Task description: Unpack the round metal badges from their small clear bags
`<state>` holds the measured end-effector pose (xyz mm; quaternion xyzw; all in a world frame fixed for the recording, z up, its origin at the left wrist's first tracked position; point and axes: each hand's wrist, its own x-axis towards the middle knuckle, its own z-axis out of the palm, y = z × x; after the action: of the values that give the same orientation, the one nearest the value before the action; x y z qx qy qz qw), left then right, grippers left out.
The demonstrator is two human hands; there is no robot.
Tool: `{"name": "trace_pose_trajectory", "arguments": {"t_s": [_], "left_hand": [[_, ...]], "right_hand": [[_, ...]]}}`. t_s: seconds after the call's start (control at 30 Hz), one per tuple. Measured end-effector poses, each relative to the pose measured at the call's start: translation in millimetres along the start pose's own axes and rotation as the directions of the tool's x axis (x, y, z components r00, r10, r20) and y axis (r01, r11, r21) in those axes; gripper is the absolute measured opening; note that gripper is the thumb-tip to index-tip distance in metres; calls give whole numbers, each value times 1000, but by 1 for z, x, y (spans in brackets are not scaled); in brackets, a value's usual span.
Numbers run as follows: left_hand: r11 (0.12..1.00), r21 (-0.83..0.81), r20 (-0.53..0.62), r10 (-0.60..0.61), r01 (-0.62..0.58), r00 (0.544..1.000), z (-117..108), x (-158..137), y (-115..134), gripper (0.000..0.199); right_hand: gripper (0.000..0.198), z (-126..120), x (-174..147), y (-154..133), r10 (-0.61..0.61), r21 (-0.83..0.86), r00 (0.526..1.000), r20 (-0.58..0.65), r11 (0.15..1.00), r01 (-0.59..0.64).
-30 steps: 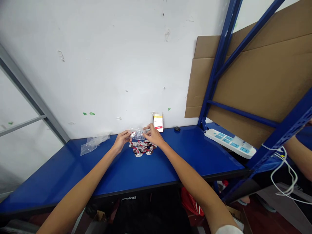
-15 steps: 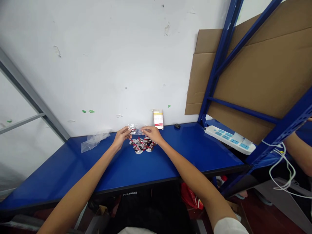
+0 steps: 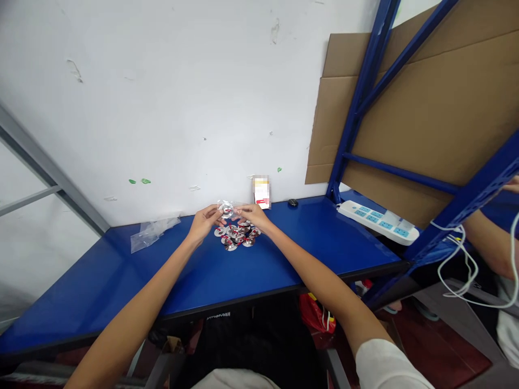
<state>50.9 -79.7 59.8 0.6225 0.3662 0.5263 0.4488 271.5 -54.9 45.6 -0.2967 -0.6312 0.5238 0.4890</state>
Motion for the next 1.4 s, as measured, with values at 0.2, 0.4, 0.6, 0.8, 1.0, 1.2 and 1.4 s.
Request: {"name": "trace_pose_trajectory", "arguments": {"t_s": [0.2,0.4,0.6,0.8,1.0,1.2,1.4], "left_hand": [[999,42,-16,5,-4,1000,0,0,0,50],[997,72,4,15,-16,1000,-5,1,-3,50],[996,87,4,25,-26,1000,-7,3,-6,48],[994,105,-40,35,-31,999,-15,5,-4,45],[993,119,-137,30,-13,990,-40,12,-15,49],[978,188,-302,-35,95,953,-67,19,-24,38],[851,500,-547,170,157,820,-115,19,1,31]], "right_hand": [[39,1,0,1,17,13,1000,-16,1000,-17],[41,2,1,2,3,17,1000,-24,1000,-3],[41,1,2,2,4,15,999,-42,1000,-3],[38,-4,5,7,37,31,996,-86,999,-34],[26,-11,6,6,128,109,977,-172,988,-110],[16,-15,6,0,169,173,957,-237,976,-130],[19,-18,6,2,157,187,957,-244,976,-112]]}}
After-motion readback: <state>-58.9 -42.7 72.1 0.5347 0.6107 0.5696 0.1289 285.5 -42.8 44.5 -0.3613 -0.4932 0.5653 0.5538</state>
